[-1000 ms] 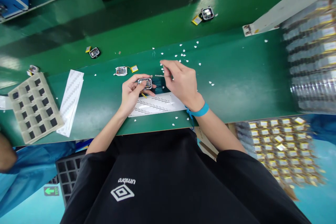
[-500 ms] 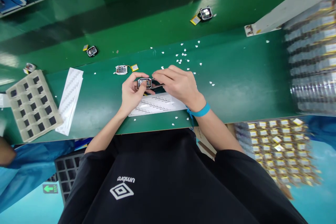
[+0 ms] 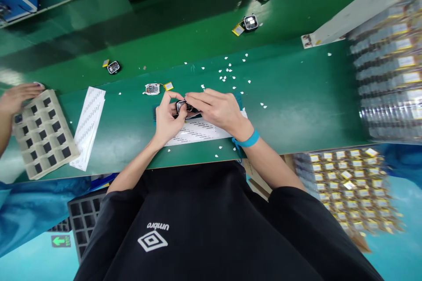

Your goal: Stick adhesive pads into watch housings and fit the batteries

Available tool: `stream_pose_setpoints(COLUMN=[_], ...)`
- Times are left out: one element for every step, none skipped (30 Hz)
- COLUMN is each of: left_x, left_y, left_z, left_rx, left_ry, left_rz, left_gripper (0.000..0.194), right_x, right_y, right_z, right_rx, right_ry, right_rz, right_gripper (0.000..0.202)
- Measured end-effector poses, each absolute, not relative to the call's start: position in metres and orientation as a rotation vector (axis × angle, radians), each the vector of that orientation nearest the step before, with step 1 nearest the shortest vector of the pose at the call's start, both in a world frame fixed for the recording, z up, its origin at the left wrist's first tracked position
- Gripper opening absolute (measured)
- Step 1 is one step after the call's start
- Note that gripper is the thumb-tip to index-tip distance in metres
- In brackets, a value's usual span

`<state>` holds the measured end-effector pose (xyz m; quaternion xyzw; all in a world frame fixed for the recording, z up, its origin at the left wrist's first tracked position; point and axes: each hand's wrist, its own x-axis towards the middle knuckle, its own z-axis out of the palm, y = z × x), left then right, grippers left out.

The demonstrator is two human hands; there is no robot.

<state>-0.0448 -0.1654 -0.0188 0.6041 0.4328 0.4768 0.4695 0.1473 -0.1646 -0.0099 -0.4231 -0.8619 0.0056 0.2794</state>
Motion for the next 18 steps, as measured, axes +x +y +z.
stream_pose_setpoints(left_x=[-0.044, -0.0431, -0.0423, -0.0418, -0.0414, -0.0414, -0.0417, -0.0421, -0.0427, -0.0434, -0.0441, -0.0448, -0.0454, -0.0459, -0.0462, -0.0464, -0.0466, -0.0466], left_y=[-0.1664, -0.1672, -0.1678, -0.168, -0.168, -0.1677, -0.1672, -0.1668, -0.1664, -0.1662, -0.1662, -0.1665, -0.1669, -0.1674, -0.1678, -0.1683, -0.1685, -0.1686], left_z=[-0.0194, -0.0198, -0.0202, -0.0203, -0.0202, -0.0198, -0.0192, -0.0184, -0.0175, -0.0165, -0.0156, -0.0148, -0.0142, -0.0138, -0.0136, -0.0135, -0.0134, -0.0135], left_rx=[1.456, 1.439, 1.43, 1.431, 1.443, 1.463, 1.488, 1.515, 1.543, 1.571, 1.597, 1.619, 1.637, 1.649, 1.654, 1.651, 1.642, 1.629], left_ry=[1.043, 1.031, 1.031, 1.04, 1.06, 1.086, 1.11, 1.13, 1.144, 1.152, 1.159, 1.164, 1.171, 1.175, 1.178, 1.177, 1.174, 1.169], left_rz=[1.168, 1.176, 1.192, 1.215, 1.235, 1.253, 1.269, 1.283, 1.289, 1.287, 1.28, 1.269, 1.25, 1.229, 1.21, 1.193, 1.18, 1.17], left_gripper=[0.021, 0.022, 0.023, 0.024, 0.025, 0.026, 0.028, 0.029, 0.029, 0.029, 0.028, 0.027, 0.025, 0.023, 0.022, 0.021, 0.02, 0.02], right_x=[0.1474, 0.1475, 0.1474, 0.147, 0.1465, 0.1458, 0.1451, 0.1442, 0.1435, 0.1429, 0.1425, 0.1423, 0.1423, 0.1425, 0.1428, 0.1433, 0.1438, 0.1443], right_y=[-0.1645, -0.1643, -0.1642, -0.1642, -0.1643, -0.1644, -0.1645, -0.1646, -0.1647, -0.1647, -0.1647, -0.1647, -0.1647, -0.1647, -0.1648, -0.1648, -0.1649, -0.1651], right_z=[-0.0102, -0.0101, -0.0097, -0.009, -0.0082, -0.0074, -0.0069, -0.0067, -0.0069, -0.0075, -0.0082, -0.0091, -0.0099, -0.0105, -0.0109, -0.0111, -0.0109, -0.0106], right_rx=[-1.129, -1.126, -1.127, -1.135, -1.146, -1.157, -1.163, -1.167, -1.171, -1.176, -1.182, -1.189, -1.194, -1.193, -1.181, -1.161, -1.139, -1.118], right_ry=[-2.306, -2.299, -2.294, -2.295, -2.299, -2.307, -2.312, -2.308, -2.293, -2.27, -2.243, -2.215, -2.192, -2.177, -2.173, -2.178, -2.188, -2.2], right_rz=[-0.003, -0.016, -0.016, 0.0, 0.026, 0.056, 0.086, 0.111, 0.13, 0.144, 0.155, 0.165, 0.175, 0.185, 0.195, 0.202, 0.202, 0.187], right_gripper=[0.049, 0.048, 0.047, 0.046, 0.045, 0.044, 0.043, 0.042, 0.039, 0.037, 0.036, 0.036, 0.036, 0.035, 0.032, 0.03, 0.029, 0.03])
